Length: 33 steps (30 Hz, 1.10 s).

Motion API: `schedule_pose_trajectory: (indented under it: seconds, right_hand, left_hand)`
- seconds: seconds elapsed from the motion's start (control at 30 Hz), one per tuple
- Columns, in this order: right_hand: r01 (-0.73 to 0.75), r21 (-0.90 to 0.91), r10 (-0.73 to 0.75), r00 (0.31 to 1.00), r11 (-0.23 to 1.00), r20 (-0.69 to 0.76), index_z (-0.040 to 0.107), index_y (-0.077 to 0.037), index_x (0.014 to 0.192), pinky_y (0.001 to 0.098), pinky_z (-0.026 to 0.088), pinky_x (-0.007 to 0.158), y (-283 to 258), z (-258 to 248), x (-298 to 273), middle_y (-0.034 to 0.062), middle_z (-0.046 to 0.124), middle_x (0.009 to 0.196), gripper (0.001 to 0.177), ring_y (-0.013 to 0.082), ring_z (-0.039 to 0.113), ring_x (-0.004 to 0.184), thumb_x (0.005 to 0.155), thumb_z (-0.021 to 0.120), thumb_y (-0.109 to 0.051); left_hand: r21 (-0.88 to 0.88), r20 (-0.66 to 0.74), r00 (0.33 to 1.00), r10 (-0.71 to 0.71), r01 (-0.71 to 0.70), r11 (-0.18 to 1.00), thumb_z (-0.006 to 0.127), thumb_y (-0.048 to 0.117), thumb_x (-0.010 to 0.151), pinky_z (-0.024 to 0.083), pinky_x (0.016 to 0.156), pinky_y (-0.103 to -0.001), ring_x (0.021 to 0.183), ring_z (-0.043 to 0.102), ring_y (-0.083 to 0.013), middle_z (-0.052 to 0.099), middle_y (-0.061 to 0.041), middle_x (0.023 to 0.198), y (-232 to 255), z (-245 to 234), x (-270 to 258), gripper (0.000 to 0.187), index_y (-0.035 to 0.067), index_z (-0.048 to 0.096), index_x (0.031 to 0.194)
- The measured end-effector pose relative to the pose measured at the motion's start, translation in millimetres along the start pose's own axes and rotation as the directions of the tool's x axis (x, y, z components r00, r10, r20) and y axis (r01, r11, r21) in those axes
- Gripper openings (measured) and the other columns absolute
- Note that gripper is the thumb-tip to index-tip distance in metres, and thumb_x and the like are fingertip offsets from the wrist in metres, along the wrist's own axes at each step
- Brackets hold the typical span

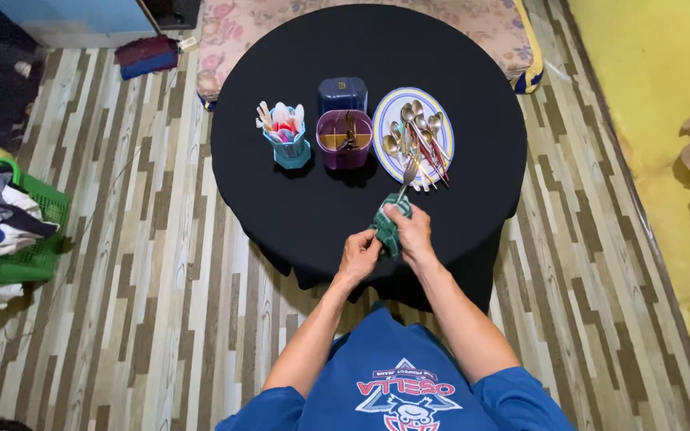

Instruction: The person wipes forks and spoons one by one with a green cloth on a black table. They place the wiped forks into a purple cutlery holder and return the spoons to a plate. The task is repetitive and focuses on drying or polishing the utensils.

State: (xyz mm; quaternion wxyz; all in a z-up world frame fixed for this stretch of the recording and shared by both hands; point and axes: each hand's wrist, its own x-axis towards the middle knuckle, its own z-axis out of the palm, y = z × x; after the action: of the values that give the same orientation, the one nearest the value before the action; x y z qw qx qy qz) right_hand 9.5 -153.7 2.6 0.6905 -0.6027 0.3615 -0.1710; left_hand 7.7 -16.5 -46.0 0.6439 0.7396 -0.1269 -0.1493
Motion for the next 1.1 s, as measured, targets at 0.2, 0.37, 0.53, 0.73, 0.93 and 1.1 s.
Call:
schedule_pose_trajectory:
  seconds: [0.2,0.37,0.53,0.73,0.93,1.1]
  right_hand:
    - [0.057,0.071,-0.056,0.998,0.996,-0.019,0.075,-0.012,0.080,0.0282,0.055,0.056,-31.5,-9.6,47.0,0.0033,0.070,0.065,0.019,0.0124,0.068,0.059,0.078,0.089,-0.024]
    - [0.023,-0.052,-0.017,0.995,0.998,0.102,0.076,-0.008,0.082,0.0309,0.054,0.057,7.5,1.9,36.8,0.0058,0.071,0.069,0.023,0.0141,0.066,0.063,0.076,0.091,-0.024]
    - [0.001,-0.217,0.042,0.981,0.976,0.191,0.078,-0.011,0.078,0.0316,0.056,0.055,15.6,4.6,52.1,0.0050,0.072,0.064,0.023,0.0167,0.072,0.062,0.074,0.092,-0.030]
    - [0.093,-0.394,-0.026,0.985,0.914,0.172,0.079,-0.012,0.080,0.0366,0.056,0.060,18.1,13.0,66.4,0.0069,0.073,0.068,0.027,0.0224,0.074,0.070,0.076,0.088,-0.036]
    - [0.144,-0.417,-0.060,0.976,0.897,0.208,0.077,-0.013,0.079,0.0357,0.052,0.059,21.3,14.5,49.4,0.0049,0.068,0.063,0.021,0.0202,0.071,0.067,0.083,0.077,-0.034]
    - [0.153,-0.261,-0.077,0.957,0.953,0.281,0.077,-0.012,0.085,0.0352,0.052,0.063,17.2,17.0,33.1,0.0032,0.069,0.068,0.021,0.0153,0.065,0.072,0.085,0.080,-0.033]
  left_hand:
    - [-0.032,-0.059,0.998,0.017,-0.019,0.999,0.066,0.017,0.096,0.052,0.060,-0.032,0.062,0.063,-0.0178,0.070,-0.010,0.062,43.1,17.0,-8.1,0.021,0.011,0.078,0.080]
    - [0.042,-0.167,0.986,0.015,-0.009,0.999,0.063,0.014,0.092,0.050,0.058,-0.030,0.061,0.060,-0.0122,0.067,-0.007,0.061,-19.5,24.0,22.9,0.022,0.014,0.074,0.073]
    - [0.140,-0.236,0.970,0.061,-0.028,0.990,0.064,0.012,0.089,0.049,0.057,-0.033,0.064,0.062,-0.0152,0.068,-0.012,0.065,-15.5,17.4,13.2,0.019,0.011,0.072,0.072]
    - [0.605,-0.196,0.923,0.332,-0.152,0.782,0.065,0.019,0.091,0.057,0.056,-0.040,0.067,0.072,-0.0323,0.069,-0.010,0.068,39.4,7.6,-10.9,0.024,0.012,0.069,0.068]
    - [0.548,-0.125,0.970,0.209,-0.108,0.829,0.067,0.021,0.087,0.054,0.057,-0.051,0.072,0.069,-0.0439,0.064,-0.018,0.072,35.5,-5.7,-9.8,0.018,0.006,0.067,0.077]
    - [-0.051,-0.085,0.971,-0.223,0.219,0.974,0.062,0.014,0.089,0.051,0.050,-0.024,0.054,0.066,-0.0127,0.068,-0.004,0.057,1.0,-15.0,10.6,0.015,0.014,0.077,0.085]
